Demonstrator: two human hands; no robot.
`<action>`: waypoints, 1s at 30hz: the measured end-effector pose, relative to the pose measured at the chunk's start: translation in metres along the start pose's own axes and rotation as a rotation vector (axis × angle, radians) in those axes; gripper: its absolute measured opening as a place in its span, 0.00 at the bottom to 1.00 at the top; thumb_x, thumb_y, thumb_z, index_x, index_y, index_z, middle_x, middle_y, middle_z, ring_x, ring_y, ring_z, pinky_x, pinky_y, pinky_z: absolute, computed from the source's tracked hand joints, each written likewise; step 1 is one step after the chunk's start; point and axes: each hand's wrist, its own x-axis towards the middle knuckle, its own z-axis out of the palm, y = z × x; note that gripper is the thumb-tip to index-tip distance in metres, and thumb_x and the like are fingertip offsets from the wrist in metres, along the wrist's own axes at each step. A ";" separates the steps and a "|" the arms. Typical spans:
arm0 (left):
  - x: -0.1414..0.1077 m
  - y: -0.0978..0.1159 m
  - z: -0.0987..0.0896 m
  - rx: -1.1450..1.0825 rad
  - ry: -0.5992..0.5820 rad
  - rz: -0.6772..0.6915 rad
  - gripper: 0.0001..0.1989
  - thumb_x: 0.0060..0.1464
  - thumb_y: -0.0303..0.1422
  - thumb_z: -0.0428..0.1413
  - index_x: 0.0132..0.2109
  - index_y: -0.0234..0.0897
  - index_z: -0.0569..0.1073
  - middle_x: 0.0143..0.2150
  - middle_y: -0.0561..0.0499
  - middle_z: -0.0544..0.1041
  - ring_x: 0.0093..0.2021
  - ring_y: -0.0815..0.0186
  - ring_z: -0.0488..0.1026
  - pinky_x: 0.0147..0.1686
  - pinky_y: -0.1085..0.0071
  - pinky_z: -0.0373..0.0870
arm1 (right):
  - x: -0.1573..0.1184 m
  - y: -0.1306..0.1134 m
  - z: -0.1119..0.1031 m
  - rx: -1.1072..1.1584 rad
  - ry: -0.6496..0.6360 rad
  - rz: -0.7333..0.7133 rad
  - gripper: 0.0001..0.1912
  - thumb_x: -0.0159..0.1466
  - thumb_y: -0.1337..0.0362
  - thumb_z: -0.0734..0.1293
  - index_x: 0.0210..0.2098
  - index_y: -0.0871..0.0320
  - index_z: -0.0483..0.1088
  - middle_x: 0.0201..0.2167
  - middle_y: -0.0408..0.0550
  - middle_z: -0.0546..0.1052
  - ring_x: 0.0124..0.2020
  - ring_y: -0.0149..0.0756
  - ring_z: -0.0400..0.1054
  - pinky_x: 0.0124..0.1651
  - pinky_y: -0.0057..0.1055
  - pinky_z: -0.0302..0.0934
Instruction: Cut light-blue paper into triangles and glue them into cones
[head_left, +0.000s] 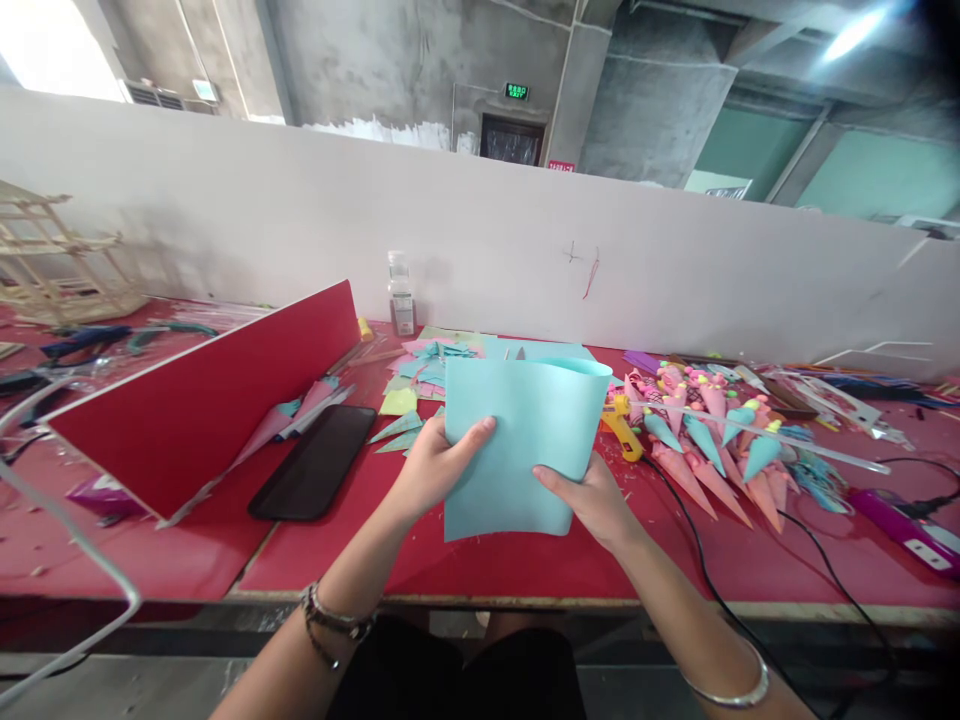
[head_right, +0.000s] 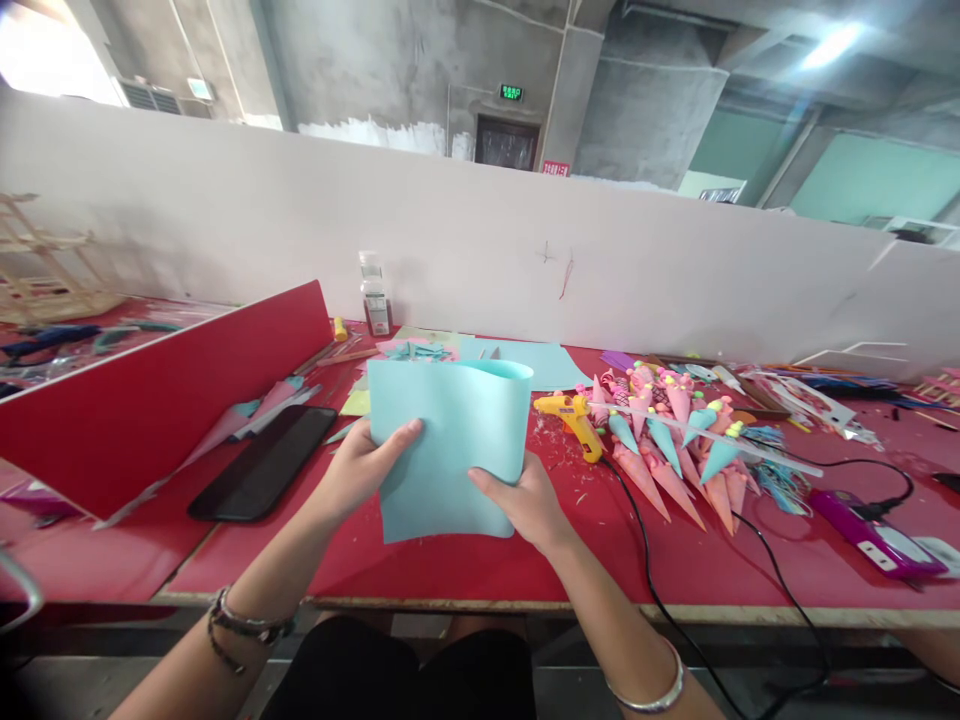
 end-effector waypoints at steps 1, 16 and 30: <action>0.000 0.000 0.000 0.002 0.002 -0.004 0.23 0.47 0.48 0.54 0.39 0.31 0.75 0.36 0.44 0.78 0.33 0.58 0.75 0.27 0.71 0.72 | 0.000 0.000 0.000 -0.003 0.001 0.005 0.18 0.49 0.57 0.71 0.38 0.57 0.73 0.36 0.48 0.78 0.39 0.46 0.72 0.40 0.39 0.67; 0.001 0.004 -0.007 0.034 -0.037 0.029 0.20 0.48 0.47 0.53 0.36 0.32 0.73 0.30 0.47 0.77 0.30 0.61 0.73 0.25 0.72 0.70 | 0.003 -0.013 -0.006 0.005 -0.154 0.003 0.22 0.49 0.57 0.71 0.43 0.57 0.69 0.41 0.48 0.76 0.43 0.44 0.70 0.43 0.38 0.66; -0.003 0.094 -0.029 1.067 -0.379 0.510 0.15 0.58 0.39 0.45 0.31 0.34 0.70 0.28 0.52 0.71 0.29 0.68 0.67 0.30 0.73 0.62 | -0.010 -0.143 -0.012 -0.832 -0.027 -0.747 0.11 0.61 0.58 0.60 0.41 0.55 0.66 0.38 0.46 0.71 0.42 0.36 0.64 0.44 0.34 0.57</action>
